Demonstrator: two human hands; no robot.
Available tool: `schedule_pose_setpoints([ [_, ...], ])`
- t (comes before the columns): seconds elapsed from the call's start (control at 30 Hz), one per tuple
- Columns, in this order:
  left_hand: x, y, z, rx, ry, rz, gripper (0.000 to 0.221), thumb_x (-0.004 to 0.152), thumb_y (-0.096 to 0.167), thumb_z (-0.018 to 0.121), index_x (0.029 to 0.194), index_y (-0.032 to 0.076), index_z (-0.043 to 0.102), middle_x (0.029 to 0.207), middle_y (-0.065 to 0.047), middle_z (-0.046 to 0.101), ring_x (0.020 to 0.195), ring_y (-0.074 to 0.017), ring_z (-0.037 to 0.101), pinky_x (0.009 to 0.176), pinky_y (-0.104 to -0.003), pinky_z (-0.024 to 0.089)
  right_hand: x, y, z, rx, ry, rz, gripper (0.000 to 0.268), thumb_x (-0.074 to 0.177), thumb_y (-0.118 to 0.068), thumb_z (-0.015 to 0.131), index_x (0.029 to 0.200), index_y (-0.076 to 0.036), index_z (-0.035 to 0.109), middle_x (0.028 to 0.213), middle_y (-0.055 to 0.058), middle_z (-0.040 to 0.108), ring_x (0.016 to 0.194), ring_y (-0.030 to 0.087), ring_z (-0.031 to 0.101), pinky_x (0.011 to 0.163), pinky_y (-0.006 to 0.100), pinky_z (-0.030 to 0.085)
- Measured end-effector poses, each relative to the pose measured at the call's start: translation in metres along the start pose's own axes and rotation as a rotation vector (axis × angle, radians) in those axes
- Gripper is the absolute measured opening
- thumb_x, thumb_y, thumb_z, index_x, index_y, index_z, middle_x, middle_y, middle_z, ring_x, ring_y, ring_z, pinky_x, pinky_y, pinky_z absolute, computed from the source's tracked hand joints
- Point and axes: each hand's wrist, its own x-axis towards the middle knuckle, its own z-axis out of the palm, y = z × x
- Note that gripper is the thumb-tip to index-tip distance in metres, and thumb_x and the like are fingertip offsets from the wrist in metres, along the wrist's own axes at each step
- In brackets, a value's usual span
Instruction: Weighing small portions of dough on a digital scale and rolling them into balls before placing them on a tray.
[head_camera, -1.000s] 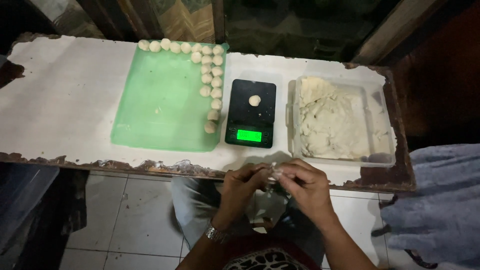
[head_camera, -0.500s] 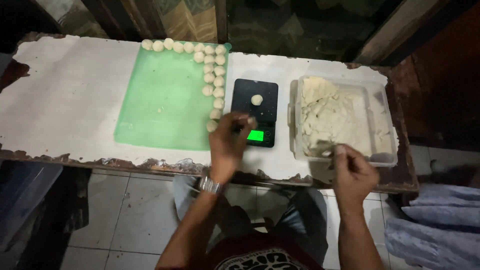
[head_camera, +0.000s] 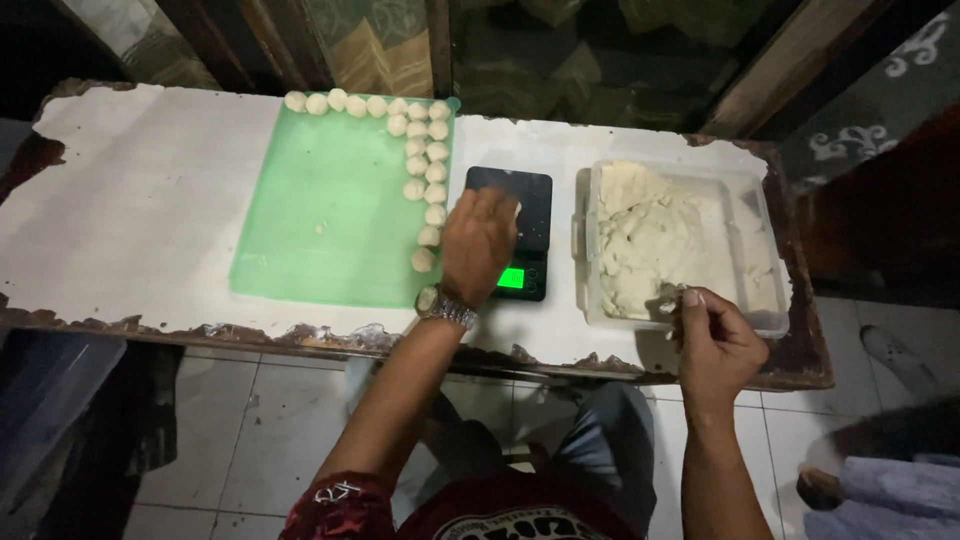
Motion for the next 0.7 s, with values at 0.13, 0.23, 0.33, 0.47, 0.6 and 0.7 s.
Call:
schedule_pose_setpoints([
  [0.13,0.019,0.025,-0.057,0.007,-0.104,-0.060,0.048,0.082,0.020,0.075,0.129,0.013,0.066,0.104,-0.011,0.063,0.092,-0.0326,0.060,0.076,-0.044,0.052,-0.001,0.010,-0.003,0.022,-0.005,0.008,0.008,0.107,0.001,0.072,0.111,0.007,0.074,0.068,0.018,0.061,0.062,0.015,0.055,0.060,0.038,0.046],
  [0.23,0.013,0.040,-0.088,-0.159,0.027,-0.077,0.063,0.082,0.011,0.079,0.142,0.005,0.060,0.106,-0.018,0.064,0.093,-0.0391,0.062,0.085,-0.047,0.052,-0.003,0.004,-0.006,0.000,0.025,-0.005,0.007,0.108,0.001,0.073,0.113,0.006,0.074,0.077,0.021,0.065,0.068,0.018,0.058,0.063,0.040,0.048],
  [0.33,-0.034,0.055,-0.106,-0.234,0.047,-0.204,0.029,0.091,0.018,0.077,0.110,0.005,0.059,0.089,-0.011,0.060,0.082,-0.0313,0.058,0.078,-0.043,0.049,0.004,-0.006,-0.013,-0.059,0.079,-0.026,0.004,0.109,0.002,0.073,0.112,0.005,0.073,0.092,0.017,0.069,0.082,0.019,0.063,0.074,0.035,0.053],
  [0.47,-0.093,0.065,-0.117,-0.308,-0.144,-0.289,0.032,0.097,0.021,0.074,0.074,0.009,0.055,0.070,-0.006,0.052,0.064,-0.0223,0.051,0.057,-0.040,0.042,0.040,0.039,-0.030,-0.316,0.191,-0.165,0.011,0.102,0.007,0.086,0.104,0.002,0.076,0.103,0.011,0.073,0.097,0.019,0.068,0.090,0.032,0.057],
  [0.6,-0.116,0.058,-0.098,-0.202,-0.044,-0.061,0.021,0.101,0.010,0.065,0.105,0.010,0.044,0.080,-0.006,0.051,0.066,-0.0203,0.047,0.046,-0.032,0.042,0.054,0.040,-0.025,-0.433,0.049,-0.353,0.007,0.113,0.002,0.078,0.111,0.007,0.073,0.105,0.018,0.069,0.100,0.030,0.064,0.088,0.039,0.049],
  [0.7,-0.103,0.064,-0.107,-0.366,-0.185,-0.398,0.027,0.109,0.028,0.041,0.097,0.010,0.058,0.085,-0.010,0.058,0.069,-0.0270,0.056,0.059,-0.042,0.047,0.057,0.044,-0.025,-0.565,0.028,-0.532,0.013,0.117,0.000,0.068,0.107,0.009,0.072,0.097,0.021,0.068,0.088,0.038,0.061,0.080,0.047,0.045],
])
